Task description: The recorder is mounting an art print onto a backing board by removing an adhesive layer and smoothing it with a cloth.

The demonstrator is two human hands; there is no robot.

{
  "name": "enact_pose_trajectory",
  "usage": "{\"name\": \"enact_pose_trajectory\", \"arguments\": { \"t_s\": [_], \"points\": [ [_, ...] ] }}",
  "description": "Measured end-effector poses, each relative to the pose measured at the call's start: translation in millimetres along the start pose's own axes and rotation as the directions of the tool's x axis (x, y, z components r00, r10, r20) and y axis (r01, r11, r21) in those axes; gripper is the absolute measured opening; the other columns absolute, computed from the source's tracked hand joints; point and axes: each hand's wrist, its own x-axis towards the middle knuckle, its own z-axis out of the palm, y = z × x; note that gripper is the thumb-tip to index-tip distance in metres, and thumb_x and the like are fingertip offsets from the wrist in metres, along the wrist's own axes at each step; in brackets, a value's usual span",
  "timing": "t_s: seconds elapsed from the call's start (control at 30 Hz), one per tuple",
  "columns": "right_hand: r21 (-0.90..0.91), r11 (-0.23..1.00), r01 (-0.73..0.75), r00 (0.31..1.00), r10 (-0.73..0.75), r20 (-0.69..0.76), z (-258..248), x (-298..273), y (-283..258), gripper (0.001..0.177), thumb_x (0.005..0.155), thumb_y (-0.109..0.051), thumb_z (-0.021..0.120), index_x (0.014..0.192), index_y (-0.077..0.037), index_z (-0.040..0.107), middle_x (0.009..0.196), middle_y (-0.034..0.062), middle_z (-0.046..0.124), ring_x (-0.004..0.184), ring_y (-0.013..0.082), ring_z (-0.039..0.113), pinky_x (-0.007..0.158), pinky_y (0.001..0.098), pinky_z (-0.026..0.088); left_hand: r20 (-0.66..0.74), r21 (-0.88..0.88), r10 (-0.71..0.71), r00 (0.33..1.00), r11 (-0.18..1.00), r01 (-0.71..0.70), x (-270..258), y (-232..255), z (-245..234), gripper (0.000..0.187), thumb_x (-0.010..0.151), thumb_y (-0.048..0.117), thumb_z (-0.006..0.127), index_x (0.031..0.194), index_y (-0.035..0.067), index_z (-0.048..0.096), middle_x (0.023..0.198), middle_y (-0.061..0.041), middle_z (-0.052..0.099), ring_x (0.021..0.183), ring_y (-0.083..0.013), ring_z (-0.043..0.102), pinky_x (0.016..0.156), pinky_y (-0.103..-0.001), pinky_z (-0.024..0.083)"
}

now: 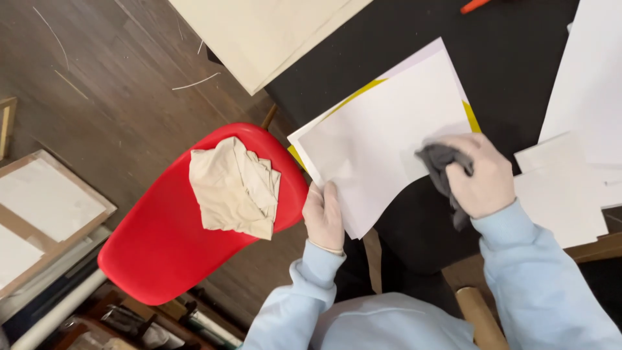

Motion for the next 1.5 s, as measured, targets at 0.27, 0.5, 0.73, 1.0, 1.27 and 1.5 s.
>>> {"name": "enact_pose_trajectory", "arguments": {
  "t_s": [0.27,0.5,0.73,1.0,1.27,1.5],
  "points": [
    [-0.415,0.909,-0.039,0.916,0.199,0.348,-19,26,-19,0.075,0.080,-0.021,0.063,0.152,-0.019,0.043,0.168,-0.0007,0.034,0.091,0.0383,0.070,0.077,0.0462,0.057,-0.029,-0.016,0.018,0.999,1.000,-0.018,-5,2,7,0.036,0.111,0.015,0.043,0.138,-0.007,0.053,0.122,-0.012,0.067,0.108,-0.0128,0.060,0.097,-0.028,0.050],
    [-0.439,0.890,-0.122,0.864,0.313,0.394,-31,39,-33,0.066,0.083,-0.015,0.062,0.147,-0.019,0.049,0.169,-0.0044,0.032,0.093,0.0382,0.070,0.082,0.0454,0.057,-0.020,-0.036,0.068,0.997,0.997,-0.069,-5,-4,5,0.036,0.111,0.014,0.043,0.138,-0.008,0.053,0.123,-0.013,0.068,0.109,-0.0127,0.061,0.098,-0.028,0.049],
    [0.101,0.994,0.043,0.978,-0.021,-0.210,-10,39,-1,0.043,0.106,0.006,0.052,0.145,-0.011,0.061,0.150,0.0055,0.056,0.134,0.0316,0.063,0.115,0.0391,0.053,-0.068,0.070,0.003,0.998,0.998,0.002,-7,2,1,0.034,0.109,0.014,0.047,0.134,-0.007,0.057,0.117,-0.011,0.070,0.104,-0.0125,0.062,0.095,-0.029,0.050],
    [-0.404,0.896,0.185,0.949,-0.270,-0.162,71,75,4,0.065,0.082,-0.002,0.070,0.146,-0.010,0.066,0.157,0.0085,0.049,0.125,0.0334,0.040,0.108,0.0462,0.036,-0.059,0.095,0.047,0.997,0.995,-0.041,-6,3,-1,0.037,0.109,0.013,0.046,0.138,-0.006,0.055,0.121,-0.009,0.069,0.110,-0.0116,0.061,0.099,-0.028,0.050],
    [-0.503,0.823,0.262,0.937,-0.342,-0.070,79,68,-4,0.048,0.094,-0.002,0.067,0.139,-0.016,0.067,0.155,-0.0003,0.054,0.128,0.0281,0.042,0.105,0.0431,0.036,-0.080,0.074,-0.036,0.996,0.996,0.042,0,-4,-6,0.036,0.108,0.013,0.048,0.137,-0.006,0.057,0.120,-0.010,0.070,0.107,-0.0118,0.063,0.097,-0.028,0.051],
    [-0.483,0.779,0.400,0.892,-0.452,0.008,93,58,-19,0.047,0.092,0.001,0.065,0.136,-0.017,0.071,0.148,-0.0017,0.059,0.123,0.0260,0.046,0.098,0.0415,0.036,-0.094,0.183,-0.018,0.995,0.982,0.036,5,1,-5,0.034,0.106,0.013,0.049,0.132,-0.005,0.060,0.113,-0.010,0.073,0.102,-0.0118,0.066,0.093,-0.028,0.053]
  ]
}}
